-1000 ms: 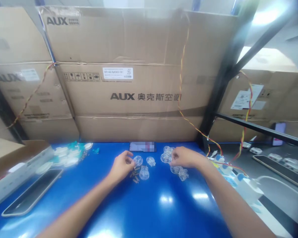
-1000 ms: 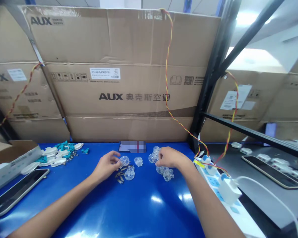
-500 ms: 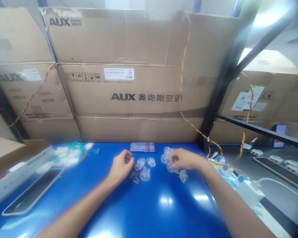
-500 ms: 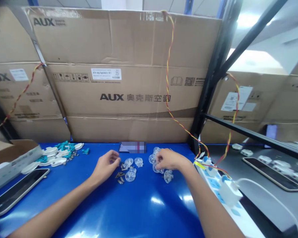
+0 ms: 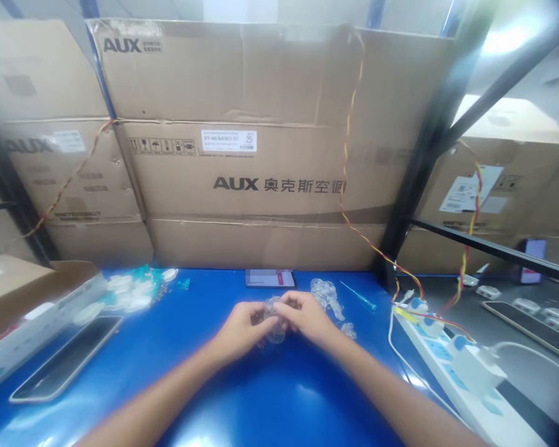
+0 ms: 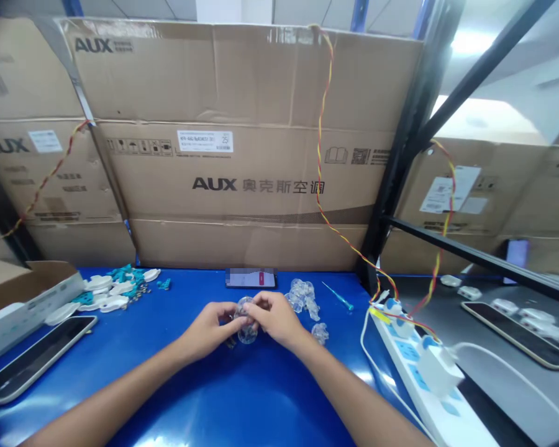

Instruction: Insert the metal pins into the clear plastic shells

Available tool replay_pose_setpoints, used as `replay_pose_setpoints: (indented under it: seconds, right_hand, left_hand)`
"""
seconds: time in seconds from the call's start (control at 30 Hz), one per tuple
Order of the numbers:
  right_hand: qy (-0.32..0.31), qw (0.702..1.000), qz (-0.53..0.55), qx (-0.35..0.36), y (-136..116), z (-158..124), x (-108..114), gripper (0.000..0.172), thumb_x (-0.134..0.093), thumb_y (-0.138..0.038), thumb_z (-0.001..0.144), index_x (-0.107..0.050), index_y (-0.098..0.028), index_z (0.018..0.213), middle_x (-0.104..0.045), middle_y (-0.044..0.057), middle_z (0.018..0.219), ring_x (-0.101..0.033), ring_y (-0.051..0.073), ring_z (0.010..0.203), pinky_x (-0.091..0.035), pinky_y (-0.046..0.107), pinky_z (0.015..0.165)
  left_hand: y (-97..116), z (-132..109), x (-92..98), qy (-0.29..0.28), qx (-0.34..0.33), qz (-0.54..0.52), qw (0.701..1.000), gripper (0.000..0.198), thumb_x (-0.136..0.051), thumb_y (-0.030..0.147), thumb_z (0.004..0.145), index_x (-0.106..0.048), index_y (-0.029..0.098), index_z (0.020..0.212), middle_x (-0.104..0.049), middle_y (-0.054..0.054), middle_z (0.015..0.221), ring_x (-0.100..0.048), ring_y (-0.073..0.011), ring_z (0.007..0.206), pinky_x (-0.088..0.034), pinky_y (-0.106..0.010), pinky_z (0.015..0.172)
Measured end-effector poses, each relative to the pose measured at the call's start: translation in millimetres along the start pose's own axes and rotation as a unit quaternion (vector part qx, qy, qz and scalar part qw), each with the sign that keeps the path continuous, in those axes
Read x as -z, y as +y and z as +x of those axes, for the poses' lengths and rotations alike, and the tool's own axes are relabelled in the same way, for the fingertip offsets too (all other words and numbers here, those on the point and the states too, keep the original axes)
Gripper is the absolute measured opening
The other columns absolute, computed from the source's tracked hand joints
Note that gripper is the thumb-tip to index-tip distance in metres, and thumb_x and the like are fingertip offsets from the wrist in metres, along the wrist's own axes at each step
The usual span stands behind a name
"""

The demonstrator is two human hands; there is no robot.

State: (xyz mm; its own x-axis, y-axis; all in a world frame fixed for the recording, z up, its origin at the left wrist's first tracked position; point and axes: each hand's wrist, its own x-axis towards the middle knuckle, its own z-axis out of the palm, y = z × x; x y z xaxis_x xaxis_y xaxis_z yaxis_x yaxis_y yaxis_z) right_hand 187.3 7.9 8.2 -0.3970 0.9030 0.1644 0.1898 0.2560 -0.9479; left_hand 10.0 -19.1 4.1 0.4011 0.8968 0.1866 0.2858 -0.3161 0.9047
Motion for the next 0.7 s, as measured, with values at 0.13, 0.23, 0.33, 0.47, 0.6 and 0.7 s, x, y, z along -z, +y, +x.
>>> replay_pose_setpoints:
  seconds: [0.13, 0.23, 0.33, 0.47, 0.6, 0.7]
  right_hand:
    - [0.008, 0.998, 0.057, -0.016, 10, 1, -12, 0.026, -0.057, -0.041, 0.082, -0.057, -0.015, 0.080, -0.063, 0.000, 0.060, -0.057, 0.011, 0.046, -0.039, 0.021, 0.041]
    - [-0.003, 0.997, 0.073, -0.026, 12, 0, -10, 0.031, -0.061, -0.033, 0.077, -0.056, -0.016, 0.102, -0.061, -0.003, 0.063, -0.056, 0.011, 0.047, -0.039, 0.020, 0.040]
    - [-0.049, 0.995, 0.081, -0.019, 11, -2, -7, 0.032, -0.065, -0.028, 0.073, -0.059, -0.016, 0.102, -0.060, -0.003, 0.066, -0.054, 0.010, 0.049, -0.038, 0.020, 0.041]
    - [-0.058, 0.994, 0.092, -0.012, 9, -4, -9, 0.022, -0.065, -0.025, 0.072, -0.061, -0.017, 0.092, -0.060, -0.002, 0.069, -0.053, 0.009, 0.052, -0.037, 0.019, 0.043]
    - [-0.050, 0.995, 0.087, -0.016, 10, -4, -11, 0.025, -0.066, -0.025, 0.070, -0.060, -0.017, 0.093, -0.059, -0.003, 0.067, -0.051, 0.009, 0.050, -0.036, 0.019, 0.042]
    - [-0.053, 0.994, 0.089, -0.019, 8, -4, -11, 0.027, -0.067, -0.026, 0.068, -0.060, -0.017, 0.092, -0.058, -0.004, 0.066, -0.050, 0.009, 0.051, -0.035, 0.019, 0.042]
  left_hand:
    - [-8, 5, 7.0, -0.005, 0.011, -0.024, 1.000, 0.037, -0.050, 0.044, 0.086, -0.068, 0.013, 0.079, -0.072, -0.006, 0.077, -0.065, -0.0178, 0.067, -0.050, -0.025, 0.061]
    - [-13, 7, 14.2, -0.009, 0.019, -0.015, 1.000, 0.030, -0.055, 0.039, 0.083, -0.067, 0.012, 0.078, -0.070, -0.006, 0.072, -0.063, -0.0167, 0.063, -0.049, -0.024, 0.059]
    - [-13, 7, 19.3, -0.039, 0.018, -0.009, 0.999, 0.025, -0.056, 0.034, 0.081, -0.067, 0.012, 0.076, -0.069, -0.005, 0.071, -0.062, -0.0159, 0.062, -0.047, -0.023, 0.057]
    - [-15, 7, 20.7, -0.028, 0.020, 0.023, 0.999, 0.020, -0.056, 0.029, 0.078, -0.067, 0.013, 0.076, -0.067, -0.004, 0.068, -0.059, -0.0145, 0.058, -0.045, -0.022, 0.054]
    - [-20, 8, 20.7, 0.011, 0.020, 0.071, 0.997, 0.019, -0.053, 0.027, 0.078, -0.066, 0.015, 0.076, -0.066, -0.002, 0.065, -0.059, -0.0148, 0.057, -0.043, -0.022, 0.052]
    - [-23, 9, 20.8, 0.053, 0.011, 0.106, 0.993, 0.019, -0.052, 0.027, 0.078, -0.066, 0.015, 0.076, -0.066, -0.002, 0.064, -0.059, -0.0144, 0.056, -0.042, -0.022, 0.051]
